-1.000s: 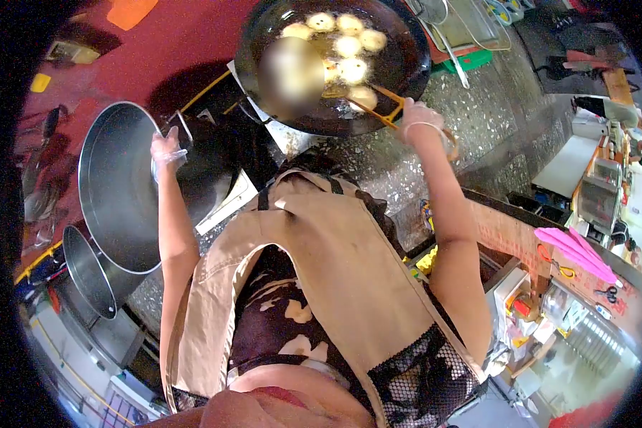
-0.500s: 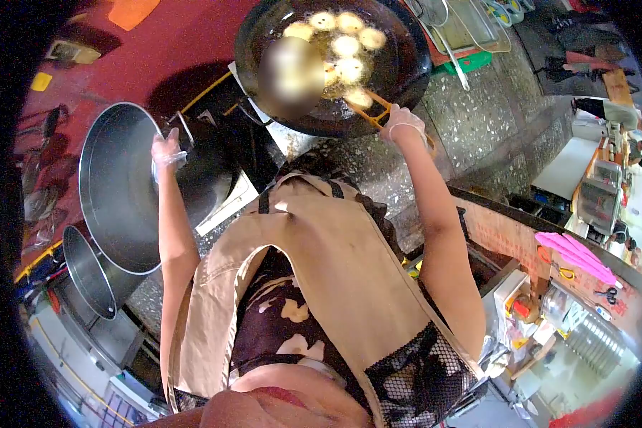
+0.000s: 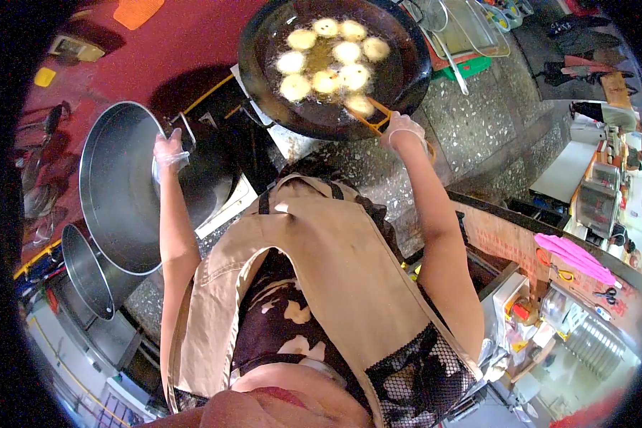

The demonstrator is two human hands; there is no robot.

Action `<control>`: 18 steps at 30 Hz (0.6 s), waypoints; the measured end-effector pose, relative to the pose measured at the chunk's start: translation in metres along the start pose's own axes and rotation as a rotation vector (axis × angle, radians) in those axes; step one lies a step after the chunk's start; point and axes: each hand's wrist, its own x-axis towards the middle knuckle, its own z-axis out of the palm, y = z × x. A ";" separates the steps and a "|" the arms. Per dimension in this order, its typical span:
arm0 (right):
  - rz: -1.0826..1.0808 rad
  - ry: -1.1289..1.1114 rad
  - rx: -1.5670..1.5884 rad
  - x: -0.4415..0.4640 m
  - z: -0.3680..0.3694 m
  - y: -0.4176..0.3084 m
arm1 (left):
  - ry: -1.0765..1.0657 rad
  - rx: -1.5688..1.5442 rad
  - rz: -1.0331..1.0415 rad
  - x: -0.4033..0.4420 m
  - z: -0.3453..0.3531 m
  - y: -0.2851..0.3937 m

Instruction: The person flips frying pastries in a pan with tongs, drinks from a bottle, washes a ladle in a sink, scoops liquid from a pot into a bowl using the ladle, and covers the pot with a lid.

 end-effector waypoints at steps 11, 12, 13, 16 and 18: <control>-0.130 0.023 0.035 -0.009 0.012 -0.017 | 0.064 0.052 0.038 0.006 0.011 -0.011; -0.131 0.025 0.036 -0.008 0.013 -0.018 | 0.066 0.052 0.039 0.005 0.009 -0.009; -0.152 0.007 0.044 -0.006 0.015 -0.020 | 0.048 0.053 0.021 0.005 0.007 -0.007; -0.189 -0.021 0.057 -0.004 0.014 -0.023 | 0.032 0.055 0.001 0.001 0.005 -0.002; -0.187 -0.038 0.067 -0.005 0.012 -0.026 | 0.038 0.057 -0.004 0.001 0.004 -0.002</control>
